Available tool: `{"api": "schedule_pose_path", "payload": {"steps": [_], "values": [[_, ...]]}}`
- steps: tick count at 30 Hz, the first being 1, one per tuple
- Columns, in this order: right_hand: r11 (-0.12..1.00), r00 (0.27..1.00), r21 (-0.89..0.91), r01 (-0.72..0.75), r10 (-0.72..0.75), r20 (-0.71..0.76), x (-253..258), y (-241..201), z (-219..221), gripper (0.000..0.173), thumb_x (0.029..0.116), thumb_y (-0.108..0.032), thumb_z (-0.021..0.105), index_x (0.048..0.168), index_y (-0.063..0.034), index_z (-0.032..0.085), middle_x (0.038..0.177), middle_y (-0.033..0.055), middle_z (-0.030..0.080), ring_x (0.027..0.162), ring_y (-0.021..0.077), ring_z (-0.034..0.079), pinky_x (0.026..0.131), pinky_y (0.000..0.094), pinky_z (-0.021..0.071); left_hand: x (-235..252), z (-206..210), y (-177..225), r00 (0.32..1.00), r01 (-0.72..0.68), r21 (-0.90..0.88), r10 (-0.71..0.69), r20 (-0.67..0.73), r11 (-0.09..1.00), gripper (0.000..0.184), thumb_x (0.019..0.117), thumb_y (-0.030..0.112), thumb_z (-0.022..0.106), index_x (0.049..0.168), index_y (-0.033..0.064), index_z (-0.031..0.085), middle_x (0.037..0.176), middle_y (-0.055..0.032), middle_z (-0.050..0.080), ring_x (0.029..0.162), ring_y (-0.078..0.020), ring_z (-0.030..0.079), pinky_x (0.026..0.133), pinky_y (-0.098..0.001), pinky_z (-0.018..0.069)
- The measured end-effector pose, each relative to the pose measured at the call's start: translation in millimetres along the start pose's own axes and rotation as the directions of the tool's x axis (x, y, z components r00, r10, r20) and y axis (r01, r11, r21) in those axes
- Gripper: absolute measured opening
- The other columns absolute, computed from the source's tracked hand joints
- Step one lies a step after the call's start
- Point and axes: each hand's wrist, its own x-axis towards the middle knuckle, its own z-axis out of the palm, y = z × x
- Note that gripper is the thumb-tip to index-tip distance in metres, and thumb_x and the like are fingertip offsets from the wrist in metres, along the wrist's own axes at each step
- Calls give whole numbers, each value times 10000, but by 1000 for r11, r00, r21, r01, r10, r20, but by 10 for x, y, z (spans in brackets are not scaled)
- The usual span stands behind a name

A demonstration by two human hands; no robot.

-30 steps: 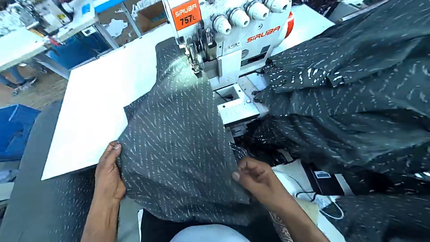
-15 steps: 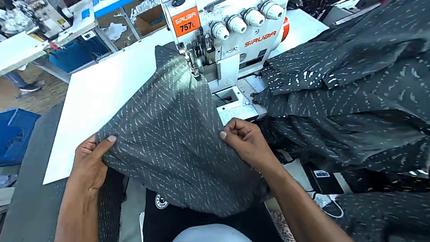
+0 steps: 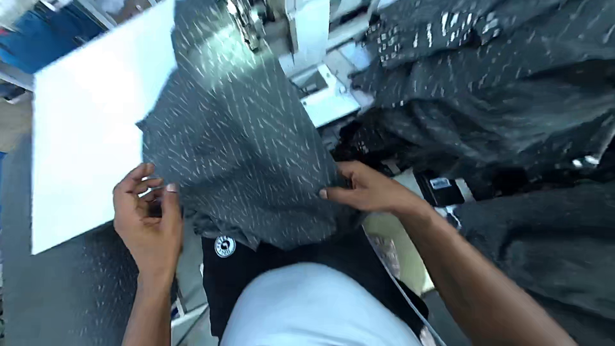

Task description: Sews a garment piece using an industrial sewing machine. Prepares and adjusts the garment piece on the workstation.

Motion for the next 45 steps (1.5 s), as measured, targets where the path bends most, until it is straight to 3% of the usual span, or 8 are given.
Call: {"api": "schedule_pose_path", "payload": {"steps": [3, 8, 13, 16, 21, 26, 32, 45], "values": [[999, 999, 31, 39, -38, -24, -258, 121, -52, 132, 913, -135, 721, 1035, -84, 720, 886, 0, 744, 769, 72, 708, 693, 265, 616, -358, 324, 307, 971, -101, -126, 125, 204, 987, 470, 985, 158, 644, 1403, -2, 500, 1282, -127, 630, 1005, -145, 665, 868, -328, 580], [997, 992, 14, -73, 74, -105, -632, 178, -71, 96, 908, -150, 717, 984, -96, 694, 814, -8, 710, 685, 53, 664, 607, 229, 566, -590, 832, 908, 815, -215, -279, 329, 476, 936, 350, 955, 270, 700, 1232, 60, 654, 1097, -48, 695, 889, -97, 666, 752, -280, 590], [973, 979, 205, -104, 137, -152, -813, 153, -18, 273, 890, -40, 589, 1137, -39, 703, 908, 20, 737, 754, 44, 679, 663, 194, 570, -642, 1296, 1170, 714, -287, -244, 377, 590, 926, 381, 913, 400, 741, 1129, 89, 704, 1016, -29, 685, 761, -110, 617, 602, -283, 525], [969, 975, 228, -91, 134, -180, -834, 147, -1, 315, 909, -45, 523, 1164, -33, 706, 905, 17, 736, 769, 41, 678, 682, 197, 565, -639, 1461, 1192, 741, -293, -203, 356, 570, 934, 335, 900, 364, 760, 1095, 95, 713, 988, -22, 696, 709, -102, 598, 579, -281, 503], [961, 974, 275, 3, 59, -219, -805, 298, 26, 302, 979, -128, 454, 1081, -51, 727, 868, 1, 702, 773, 56, 656, 688, 243, 563, -694, 1558, 1168, 781, -269, -208, 340, 524, 940, 167, 927, 227, 741, 1036, 101, 761, 925, 2, 702, 659, -53, 572, 552, -225, 474], [967, 958, 245, 69, 4, -287, -768, 302, 48, 157, 978, -65, 566, 1018, -28, 713, 770, -12, 684, 663, 23, 623, 593, 178, 524, -704, 1516, 1207, 802, -150, -317, 303, 515, 937, 95, 918, 122, 731, 982, 81, 787, 910, 11, 715, 661, 1, 558, 544, -168, 448], [965, 947, 233, 123, -44, -317, -818, 270, 57, 125, 952, 7, 619, 1033, 2, 714, 827, 20, 725, 689, 38, 667, 627, 181, 571, -729, 1476, 1275, 800, 30, -438, 241, 550, 898, 100, 900, 56, 721, 982, 42, 777, 880, 10, 706, 580, 9, 504, 465, -152, 392], [969, 948, 203, 140, -72, -311, -884, 206, 74, 184, 945, 18, 582, 1056, 10, 728, 818, 16, 732, 663, 26, 659, 594, 170, 561, -755, 1413, 1341, 803, -79, -364, 275, 528, 928, 118, 906, 82, 737, 1009, 51, 786, 887, 11, 704, 630, 4, 535, 513, -149, 426]]}}
